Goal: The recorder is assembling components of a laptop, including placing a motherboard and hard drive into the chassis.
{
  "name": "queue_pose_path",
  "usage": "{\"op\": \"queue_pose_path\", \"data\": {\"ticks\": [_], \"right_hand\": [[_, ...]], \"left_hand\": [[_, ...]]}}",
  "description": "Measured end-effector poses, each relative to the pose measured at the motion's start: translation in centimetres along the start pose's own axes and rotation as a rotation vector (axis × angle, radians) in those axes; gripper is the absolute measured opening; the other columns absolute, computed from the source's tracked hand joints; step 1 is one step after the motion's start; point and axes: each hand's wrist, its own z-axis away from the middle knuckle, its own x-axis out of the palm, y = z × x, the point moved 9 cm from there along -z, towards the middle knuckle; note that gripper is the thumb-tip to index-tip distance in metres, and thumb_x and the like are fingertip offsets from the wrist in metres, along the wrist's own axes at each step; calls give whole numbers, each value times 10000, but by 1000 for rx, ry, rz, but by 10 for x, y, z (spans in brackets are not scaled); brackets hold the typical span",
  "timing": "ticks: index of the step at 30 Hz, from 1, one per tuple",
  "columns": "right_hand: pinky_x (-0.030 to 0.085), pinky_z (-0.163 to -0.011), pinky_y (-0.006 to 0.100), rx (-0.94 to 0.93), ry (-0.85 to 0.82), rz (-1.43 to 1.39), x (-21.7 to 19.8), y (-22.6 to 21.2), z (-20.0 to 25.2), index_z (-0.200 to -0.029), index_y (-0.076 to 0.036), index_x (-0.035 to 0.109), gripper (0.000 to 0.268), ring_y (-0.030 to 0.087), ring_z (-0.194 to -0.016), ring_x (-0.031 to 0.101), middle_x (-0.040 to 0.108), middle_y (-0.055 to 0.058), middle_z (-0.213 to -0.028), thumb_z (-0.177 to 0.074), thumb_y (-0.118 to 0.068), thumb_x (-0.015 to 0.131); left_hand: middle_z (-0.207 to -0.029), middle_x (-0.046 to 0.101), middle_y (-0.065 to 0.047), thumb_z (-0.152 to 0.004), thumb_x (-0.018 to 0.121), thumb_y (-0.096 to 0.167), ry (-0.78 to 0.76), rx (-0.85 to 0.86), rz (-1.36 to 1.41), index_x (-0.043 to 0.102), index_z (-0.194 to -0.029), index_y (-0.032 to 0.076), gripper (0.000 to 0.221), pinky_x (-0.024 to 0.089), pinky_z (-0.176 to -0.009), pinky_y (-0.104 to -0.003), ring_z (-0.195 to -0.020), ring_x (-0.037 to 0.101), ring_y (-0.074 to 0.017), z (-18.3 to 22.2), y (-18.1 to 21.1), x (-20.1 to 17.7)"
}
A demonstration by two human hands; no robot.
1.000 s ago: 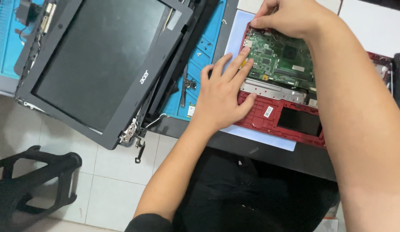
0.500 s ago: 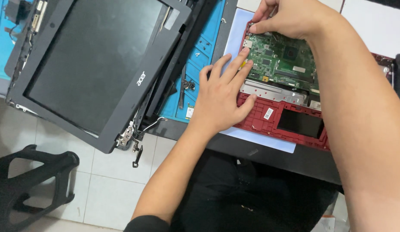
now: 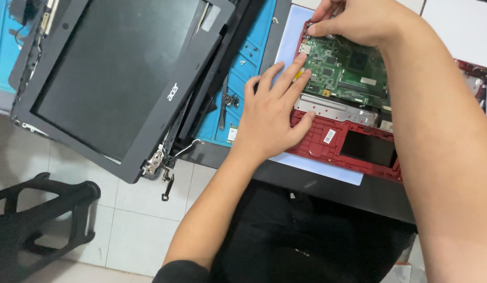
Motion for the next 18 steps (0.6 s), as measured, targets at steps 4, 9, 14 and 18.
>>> {"op": "queue_pose_path", "data": {"ticks": [4,9,14,18], "right_hand": [[495,-807,282,7,11,-25,-2,-2,5,-1034,-74,741,190,112,-917,631,701,18,-961,-896,-175,824],[501,-826,271,-50,8,-60,0,-5,4,-1035,-80,737,236,111,-926,629,686,1,-965,-844,-155,851],[503,-781,274,-34,30,-13,0,-3,-1,-1006,-70,735,218,119,-888,632,690,11,-937,-843,-144,860],[524,-745,269,-14,56,-51,1,-2,-1,-964,-59,718,209,111,-848,659,710,16,-913,-822,-118,859]], "left_hand": [[-1632,417,-40,-892,705,365,7,0,11,603,-1407,74,601,323,-1179,-503,-1458,431,-318,0,0,1],[-1631,418,-41,-898,706,356,24,7,14,607,-1406,70,591,328,-1175,-496,-1455,436,-322,0,0,0],[-1630,421,-42,-896,707,353,31,14,10,610,-1402,72,587,330,-1176,-492,-1452,441,-322,0,-1,-1],[-1625,430,-40,-892,710,353,34,11,11,615,-1395,77,581,331,-1173,-489,-1446,447,-320,1,0,-1]]}}
